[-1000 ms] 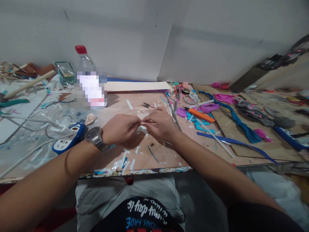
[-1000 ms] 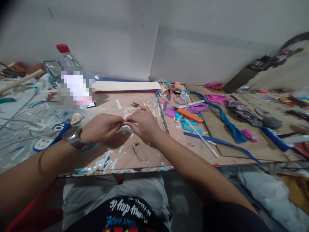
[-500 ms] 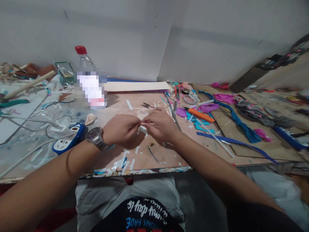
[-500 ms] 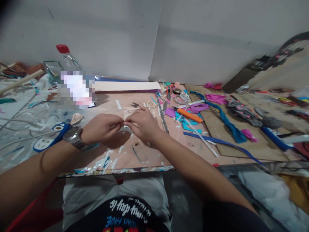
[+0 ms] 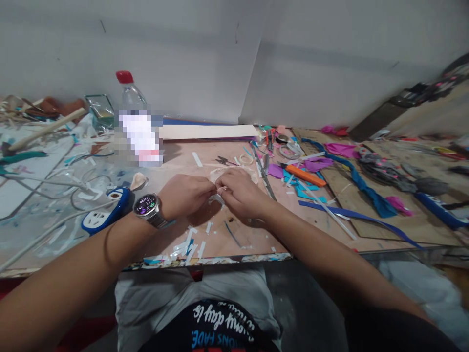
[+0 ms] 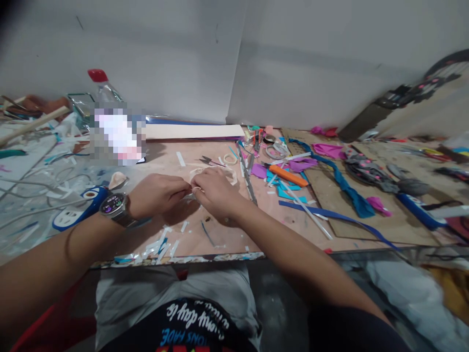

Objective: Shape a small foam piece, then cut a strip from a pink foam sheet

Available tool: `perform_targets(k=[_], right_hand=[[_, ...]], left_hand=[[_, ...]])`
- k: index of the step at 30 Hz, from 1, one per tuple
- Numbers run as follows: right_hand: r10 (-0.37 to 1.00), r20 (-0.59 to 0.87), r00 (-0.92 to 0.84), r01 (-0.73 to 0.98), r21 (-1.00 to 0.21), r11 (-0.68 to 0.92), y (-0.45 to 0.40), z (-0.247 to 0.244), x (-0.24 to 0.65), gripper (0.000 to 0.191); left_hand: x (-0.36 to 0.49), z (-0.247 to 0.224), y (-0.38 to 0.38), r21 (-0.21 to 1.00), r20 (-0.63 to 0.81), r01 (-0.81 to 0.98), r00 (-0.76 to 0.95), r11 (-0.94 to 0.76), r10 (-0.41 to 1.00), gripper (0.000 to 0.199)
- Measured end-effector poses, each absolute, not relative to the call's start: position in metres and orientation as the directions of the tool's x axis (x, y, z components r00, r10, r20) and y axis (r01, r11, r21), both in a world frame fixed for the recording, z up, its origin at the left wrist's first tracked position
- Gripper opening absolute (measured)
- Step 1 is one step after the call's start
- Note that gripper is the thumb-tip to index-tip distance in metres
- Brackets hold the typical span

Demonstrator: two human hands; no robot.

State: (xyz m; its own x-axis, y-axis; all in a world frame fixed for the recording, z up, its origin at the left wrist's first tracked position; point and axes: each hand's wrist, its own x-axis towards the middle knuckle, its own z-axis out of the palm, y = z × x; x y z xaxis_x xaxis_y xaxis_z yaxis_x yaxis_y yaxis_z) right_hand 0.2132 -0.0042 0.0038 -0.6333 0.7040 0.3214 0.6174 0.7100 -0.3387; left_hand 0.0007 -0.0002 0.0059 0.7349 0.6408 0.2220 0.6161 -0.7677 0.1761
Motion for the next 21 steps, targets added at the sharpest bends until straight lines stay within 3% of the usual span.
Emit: perform_targets(k=[6,21], right_hand=[[0.722,0.36,-0.59,0.618,-0.373,0.691,0.002,-0.004,0.217,0.01],[0.688,0.374,-0.622,0.597,-0.342,0.726,-0.001,0.0,0.22,0.007]], left_hand=[[0.0,-0.006,0.007,0.309,0.236,0.618,0.687,-0.723,0.688,0.029],[0.004,0.0,0.002,0.322,0.217,0.607,0.699,-0.726,0.681,0.026]])
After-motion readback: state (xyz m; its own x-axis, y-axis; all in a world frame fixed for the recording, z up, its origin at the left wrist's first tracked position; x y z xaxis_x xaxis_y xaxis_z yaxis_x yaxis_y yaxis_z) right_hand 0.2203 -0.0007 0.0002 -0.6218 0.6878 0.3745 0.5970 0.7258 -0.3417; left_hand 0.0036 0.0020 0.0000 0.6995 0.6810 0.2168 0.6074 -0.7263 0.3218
